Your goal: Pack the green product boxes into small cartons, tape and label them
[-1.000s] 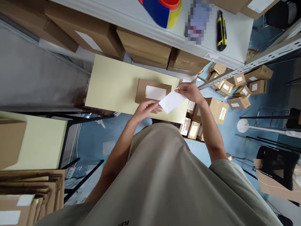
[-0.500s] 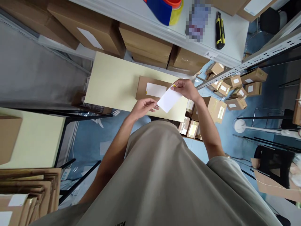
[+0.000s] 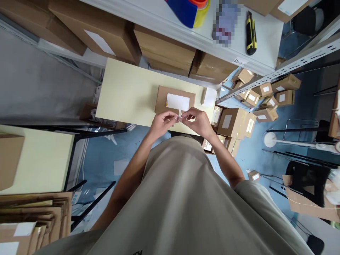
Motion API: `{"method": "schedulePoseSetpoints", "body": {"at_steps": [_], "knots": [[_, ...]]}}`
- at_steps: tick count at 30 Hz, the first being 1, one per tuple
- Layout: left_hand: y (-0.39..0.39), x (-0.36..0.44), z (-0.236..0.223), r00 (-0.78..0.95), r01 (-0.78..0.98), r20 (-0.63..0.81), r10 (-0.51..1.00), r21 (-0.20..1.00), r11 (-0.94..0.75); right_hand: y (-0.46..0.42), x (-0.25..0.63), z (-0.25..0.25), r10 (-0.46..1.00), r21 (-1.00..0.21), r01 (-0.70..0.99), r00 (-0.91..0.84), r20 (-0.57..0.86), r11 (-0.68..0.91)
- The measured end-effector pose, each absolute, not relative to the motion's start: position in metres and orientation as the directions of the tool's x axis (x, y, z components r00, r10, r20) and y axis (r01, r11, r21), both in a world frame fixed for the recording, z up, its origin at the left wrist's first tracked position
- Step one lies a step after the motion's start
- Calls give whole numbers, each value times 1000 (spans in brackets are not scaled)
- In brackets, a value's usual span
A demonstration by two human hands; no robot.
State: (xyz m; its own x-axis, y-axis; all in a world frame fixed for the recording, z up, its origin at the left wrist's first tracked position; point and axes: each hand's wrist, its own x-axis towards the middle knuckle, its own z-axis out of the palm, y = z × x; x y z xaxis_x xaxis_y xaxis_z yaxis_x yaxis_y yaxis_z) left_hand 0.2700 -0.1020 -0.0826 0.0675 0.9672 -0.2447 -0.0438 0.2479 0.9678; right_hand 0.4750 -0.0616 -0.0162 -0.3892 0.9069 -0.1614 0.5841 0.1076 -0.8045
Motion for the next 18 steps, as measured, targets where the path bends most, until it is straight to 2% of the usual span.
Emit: {"method": "schedulePoseSetpoints", "body": {"at_steps": [12,15,18], "knots": [[-90,257,-81,72,32,-212,975,977,211,-46,455,-25,900,-791,602,-399,-174,113],[-85,250,-87,30,78,-228,973,971,225,-40,453,-32,912,-790,607,-368,-182,88],[-78,223,-106,-88,221,-263,961,936,276,-30,468,-41,939,-829,560,-287,-188,5]]}}
